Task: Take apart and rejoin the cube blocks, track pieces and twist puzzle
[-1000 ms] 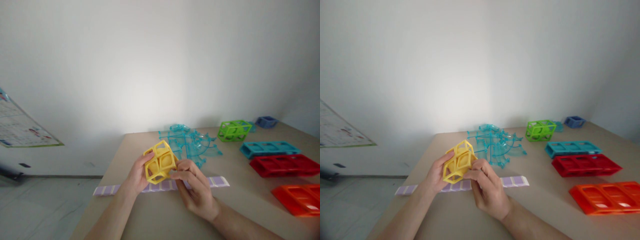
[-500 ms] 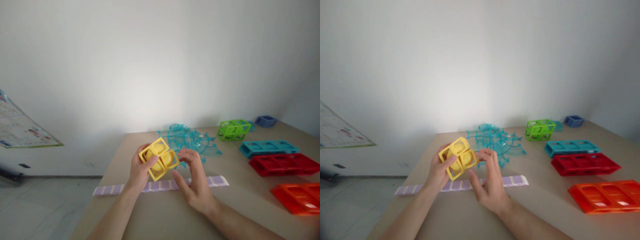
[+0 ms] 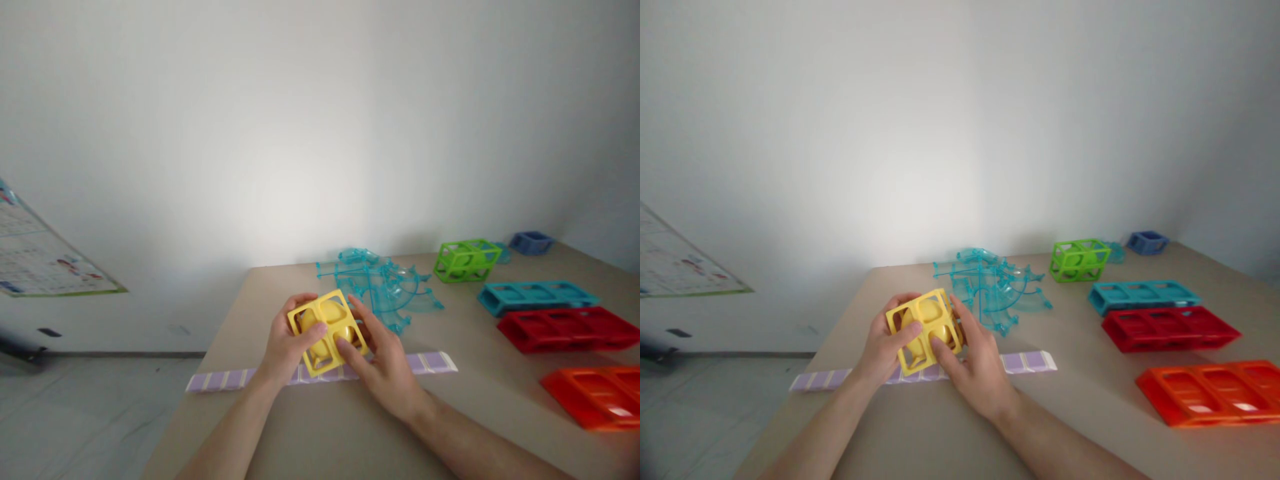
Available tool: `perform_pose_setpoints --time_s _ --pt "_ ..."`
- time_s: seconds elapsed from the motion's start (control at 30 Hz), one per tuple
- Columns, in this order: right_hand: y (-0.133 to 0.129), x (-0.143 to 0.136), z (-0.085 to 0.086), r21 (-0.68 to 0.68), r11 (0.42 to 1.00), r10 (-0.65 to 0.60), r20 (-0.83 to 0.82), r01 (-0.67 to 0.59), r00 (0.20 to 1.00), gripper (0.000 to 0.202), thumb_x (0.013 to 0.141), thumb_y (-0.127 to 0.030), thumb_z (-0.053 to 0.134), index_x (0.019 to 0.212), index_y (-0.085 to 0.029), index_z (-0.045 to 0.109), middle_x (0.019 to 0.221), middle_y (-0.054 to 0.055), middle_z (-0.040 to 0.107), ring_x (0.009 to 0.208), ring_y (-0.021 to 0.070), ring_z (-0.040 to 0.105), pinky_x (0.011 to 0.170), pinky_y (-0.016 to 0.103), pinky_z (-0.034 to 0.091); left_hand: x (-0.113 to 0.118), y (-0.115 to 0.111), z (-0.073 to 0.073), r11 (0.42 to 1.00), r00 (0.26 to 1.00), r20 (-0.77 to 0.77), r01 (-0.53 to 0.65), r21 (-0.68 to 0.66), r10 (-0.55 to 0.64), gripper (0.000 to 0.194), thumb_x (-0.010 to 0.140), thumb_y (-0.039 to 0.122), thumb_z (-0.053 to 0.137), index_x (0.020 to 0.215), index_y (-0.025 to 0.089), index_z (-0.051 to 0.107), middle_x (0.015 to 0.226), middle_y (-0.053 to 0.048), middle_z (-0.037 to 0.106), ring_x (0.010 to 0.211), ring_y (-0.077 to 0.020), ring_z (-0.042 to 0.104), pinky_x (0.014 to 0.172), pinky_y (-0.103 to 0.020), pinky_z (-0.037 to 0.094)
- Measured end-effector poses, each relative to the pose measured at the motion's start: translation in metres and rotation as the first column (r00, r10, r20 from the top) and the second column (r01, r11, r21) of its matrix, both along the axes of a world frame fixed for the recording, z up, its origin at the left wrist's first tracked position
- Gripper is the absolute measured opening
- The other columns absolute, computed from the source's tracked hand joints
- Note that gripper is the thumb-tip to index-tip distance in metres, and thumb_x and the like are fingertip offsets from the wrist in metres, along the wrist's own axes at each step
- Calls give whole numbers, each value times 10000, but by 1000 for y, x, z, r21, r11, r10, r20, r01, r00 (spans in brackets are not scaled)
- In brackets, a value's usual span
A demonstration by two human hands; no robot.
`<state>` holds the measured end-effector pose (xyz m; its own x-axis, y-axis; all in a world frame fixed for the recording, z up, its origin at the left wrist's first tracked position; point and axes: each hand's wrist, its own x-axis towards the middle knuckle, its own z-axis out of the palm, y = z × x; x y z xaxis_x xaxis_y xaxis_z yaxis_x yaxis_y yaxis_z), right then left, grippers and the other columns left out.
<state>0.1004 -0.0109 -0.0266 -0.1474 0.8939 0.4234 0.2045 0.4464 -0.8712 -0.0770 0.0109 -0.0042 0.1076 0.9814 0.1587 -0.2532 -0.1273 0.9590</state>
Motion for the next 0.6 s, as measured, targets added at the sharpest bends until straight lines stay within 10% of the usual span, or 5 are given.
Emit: perform_pose_setpoints --time_s 0.6 --pt "-4 -1 3 -28 997 59 -191 -65 980 562 901 -378 610 1393 -271 361 1192 91 629 863 195 675 743 329 592 -1 -1 15 997 973 231 25 -72 -7 376 656 261 814 974 168 638 864 -15 666 705 -120 621 652 -226 504"
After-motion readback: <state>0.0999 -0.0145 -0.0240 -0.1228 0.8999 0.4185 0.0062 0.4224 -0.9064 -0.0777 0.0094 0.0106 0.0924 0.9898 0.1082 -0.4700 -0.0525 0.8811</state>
